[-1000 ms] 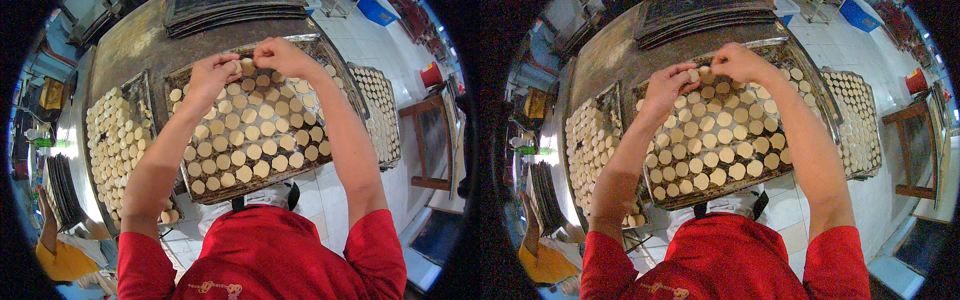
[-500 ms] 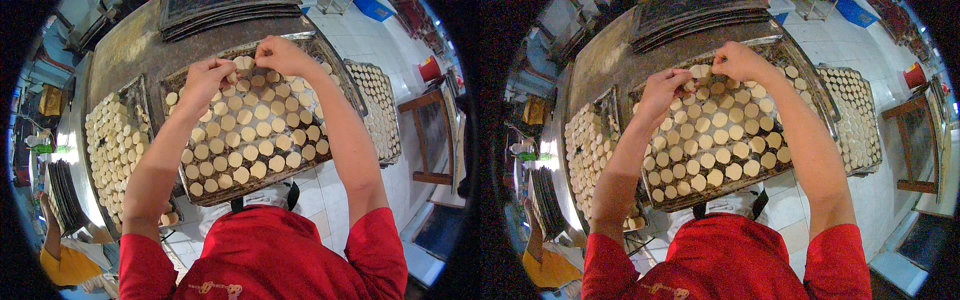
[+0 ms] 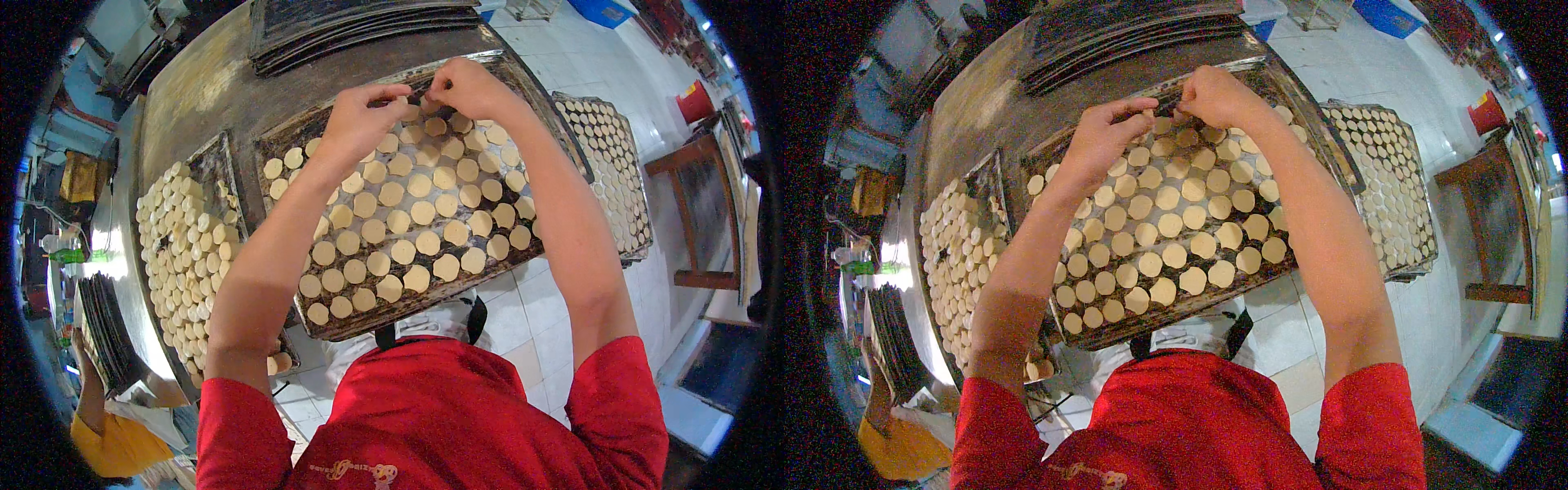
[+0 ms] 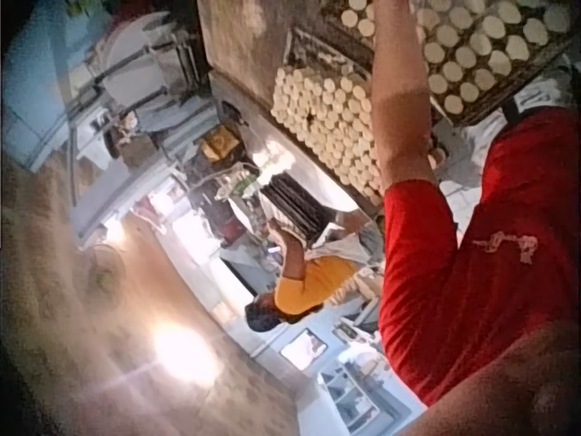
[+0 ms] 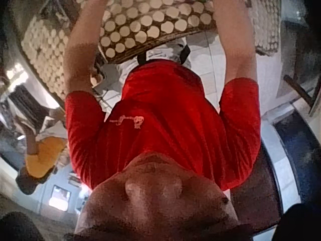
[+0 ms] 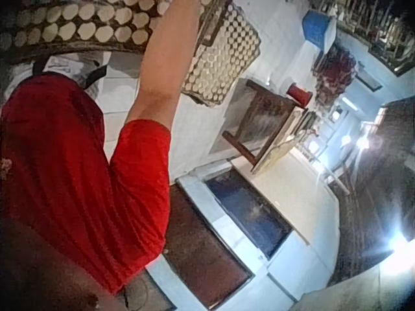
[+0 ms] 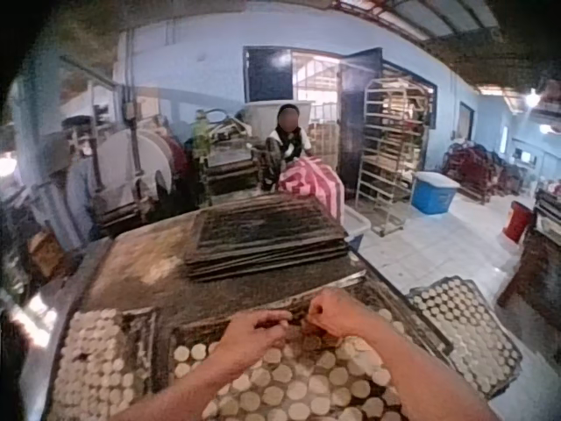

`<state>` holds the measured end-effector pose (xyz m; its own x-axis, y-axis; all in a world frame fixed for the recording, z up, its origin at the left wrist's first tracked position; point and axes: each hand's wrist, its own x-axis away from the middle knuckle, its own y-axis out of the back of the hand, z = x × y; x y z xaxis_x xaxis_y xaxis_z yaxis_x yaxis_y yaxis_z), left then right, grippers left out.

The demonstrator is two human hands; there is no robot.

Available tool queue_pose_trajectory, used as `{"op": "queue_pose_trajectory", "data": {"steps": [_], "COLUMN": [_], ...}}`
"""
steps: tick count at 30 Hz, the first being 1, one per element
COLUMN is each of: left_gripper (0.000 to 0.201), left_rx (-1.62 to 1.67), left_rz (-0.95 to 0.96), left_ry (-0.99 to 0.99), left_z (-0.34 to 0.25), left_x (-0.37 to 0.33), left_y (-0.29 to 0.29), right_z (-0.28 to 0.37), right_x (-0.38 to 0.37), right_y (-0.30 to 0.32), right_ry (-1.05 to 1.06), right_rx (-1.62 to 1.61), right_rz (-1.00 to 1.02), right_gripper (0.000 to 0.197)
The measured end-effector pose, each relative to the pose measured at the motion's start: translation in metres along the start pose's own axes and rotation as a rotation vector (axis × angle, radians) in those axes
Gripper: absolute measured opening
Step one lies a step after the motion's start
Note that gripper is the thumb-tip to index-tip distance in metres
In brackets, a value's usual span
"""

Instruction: The person repeatedly picks up small round cookies from a tray and places them onto a baking sheet in neat rows. They continue this process across multiple trays, filling the baking sheets with the cookies.

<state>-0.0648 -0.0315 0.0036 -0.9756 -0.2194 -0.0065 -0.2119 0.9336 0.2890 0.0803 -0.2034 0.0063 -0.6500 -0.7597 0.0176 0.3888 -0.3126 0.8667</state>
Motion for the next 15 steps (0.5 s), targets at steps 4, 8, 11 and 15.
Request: {"op": "queue_pose_trajectory", "data": {"steps": [4,8,11,15], "left_gripper": [0.035,0.036,0.03,0.023], "left_rx": [0.129,0.312,0.235,0.155], "left_rz": [-0.005,-0.097,-0.133,-0.119], "left_ry": [0.012,0.064,0.054,0.071], "left_z": [0.01,0.006,0.003,0.003], "left_x": [-0.006,-0.004,-0.004,-0.005], "left_y": [0.001,-0.008,-0.013,-0.016], "right_z": [-0.01,0.006,0.009,0.005], "right_x": [0.003,0.015,0.013,0.012], "right_y": [0.002,0.006,0.002,0.007], "right_ry": [-0.028,0.13,0.121,0.166], "right_rx": [0.085,-0.393,-0.432,-0.355], "right_rz": [-0.035,0.026,0.007,0.005], "right_gripper": [0.028,0.023,0.022,0.02]}}
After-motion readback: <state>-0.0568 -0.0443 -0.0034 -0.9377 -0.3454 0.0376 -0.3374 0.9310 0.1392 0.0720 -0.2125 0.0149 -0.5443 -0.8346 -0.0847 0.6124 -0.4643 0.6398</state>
